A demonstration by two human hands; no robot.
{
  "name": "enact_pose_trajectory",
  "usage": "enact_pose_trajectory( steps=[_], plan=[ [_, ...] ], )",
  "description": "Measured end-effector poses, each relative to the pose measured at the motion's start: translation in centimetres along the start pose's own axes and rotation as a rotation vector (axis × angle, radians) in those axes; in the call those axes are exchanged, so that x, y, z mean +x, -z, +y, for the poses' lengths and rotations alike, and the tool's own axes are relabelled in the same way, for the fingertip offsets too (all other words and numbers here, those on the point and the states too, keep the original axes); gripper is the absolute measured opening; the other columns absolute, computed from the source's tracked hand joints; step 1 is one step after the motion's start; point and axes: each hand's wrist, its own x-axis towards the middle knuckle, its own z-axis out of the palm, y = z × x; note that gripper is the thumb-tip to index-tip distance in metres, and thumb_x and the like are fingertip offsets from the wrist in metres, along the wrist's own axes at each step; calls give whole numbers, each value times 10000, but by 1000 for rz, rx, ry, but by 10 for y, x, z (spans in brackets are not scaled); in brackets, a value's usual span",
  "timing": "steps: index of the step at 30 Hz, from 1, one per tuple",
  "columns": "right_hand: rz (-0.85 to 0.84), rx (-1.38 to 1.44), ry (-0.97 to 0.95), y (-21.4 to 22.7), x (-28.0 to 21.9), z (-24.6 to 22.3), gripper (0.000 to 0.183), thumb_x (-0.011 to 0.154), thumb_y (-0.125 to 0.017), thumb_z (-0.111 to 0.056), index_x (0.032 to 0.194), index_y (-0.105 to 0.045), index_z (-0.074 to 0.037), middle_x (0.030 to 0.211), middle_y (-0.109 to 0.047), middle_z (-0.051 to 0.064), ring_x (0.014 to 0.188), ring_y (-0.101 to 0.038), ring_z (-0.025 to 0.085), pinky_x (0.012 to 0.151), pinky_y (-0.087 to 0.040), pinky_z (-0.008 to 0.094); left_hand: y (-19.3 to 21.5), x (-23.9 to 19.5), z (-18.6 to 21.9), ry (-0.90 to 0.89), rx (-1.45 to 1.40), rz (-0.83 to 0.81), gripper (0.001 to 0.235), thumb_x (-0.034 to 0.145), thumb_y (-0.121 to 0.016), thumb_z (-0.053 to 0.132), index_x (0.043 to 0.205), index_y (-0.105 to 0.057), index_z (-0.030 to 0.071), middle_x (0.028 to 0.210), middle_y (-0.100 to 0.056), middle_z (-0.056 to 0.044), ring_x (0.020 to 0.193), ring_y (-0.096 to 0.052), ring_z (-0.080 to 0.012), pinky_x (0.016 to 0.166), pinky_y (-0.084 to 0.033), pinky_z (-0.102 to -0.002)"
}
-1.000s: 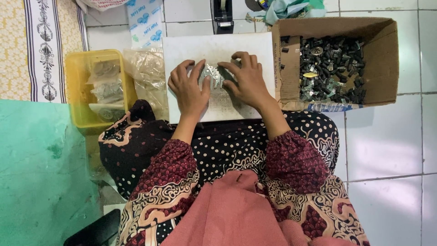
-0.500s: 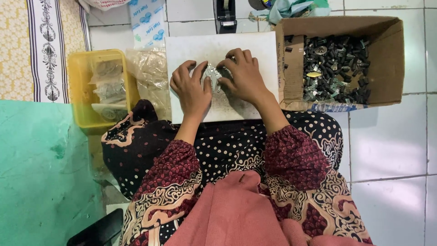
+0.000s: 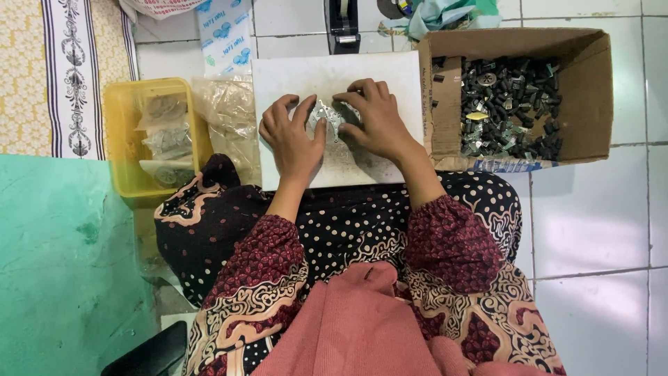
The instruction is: The person sits on the floor and repeatedly picks small metal hardware pieces from a cardboard box, then places them onto a white board. The person handles the pieces one at a time, arranging them in a small pile on the board.
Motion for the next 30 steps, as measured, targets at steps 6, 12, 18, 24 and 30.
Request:
enact_pose_trajectory(
  steps=[6,12,18,24,30],
  plan=[
    [-12,185,-66,18,-17,21,600,832,-851,-157,1381,-619,-88,1191,-515,113,1144,-442,322,1024,-411,441,4,-1,2,9,-15,-1,322,953,-705,266,1272,-683,240,1223,-471,-23,1216,-408,-239,1077,-244,-488],
    [-32,82,-25,18,-7,25,716,693,-955,-245,1332,-670,-94,1144,-505,127,1097,-466,332,1012,-444,432,6,4,8,-40,5,-70,537,826,-835,407,1293,-662,207,1261,-447,-52,1236,-360,-284,1059,-219,-527],
    [-38,76,-29,18,-3,19,642,748,-923,-277,1323,-679,-127,1111,-473,95,1069,-457,295,988,-451,415,13,4,13,-41,-8,-104,597,806,-863,449,1303,-651,196,1284,-438,-66,1264,-349,-293,1075,-220,-538],
    [-10,57,7,8,-1,30,674,737,-920,-374,1331,-668,-180,1112,-463,96,1054,-461,327,945,-461,466,10,3,10,-38,-6,-121,597,792,-867,446,1283,-640,194,1294,-437,-66,1282,-341,-301,1084,-212,-543],
    [-31,19,-2,4,1,34,731,712,-922,-422,1363,-658,-222,1116,-464,94,1053,-468,346,939,-471,492,11,4,13,-1,7,-134,604,843,-839,401,1356,-592,200,1304,-455,-71,1275,-362,-288,1087,-211,-539]
  ],
)
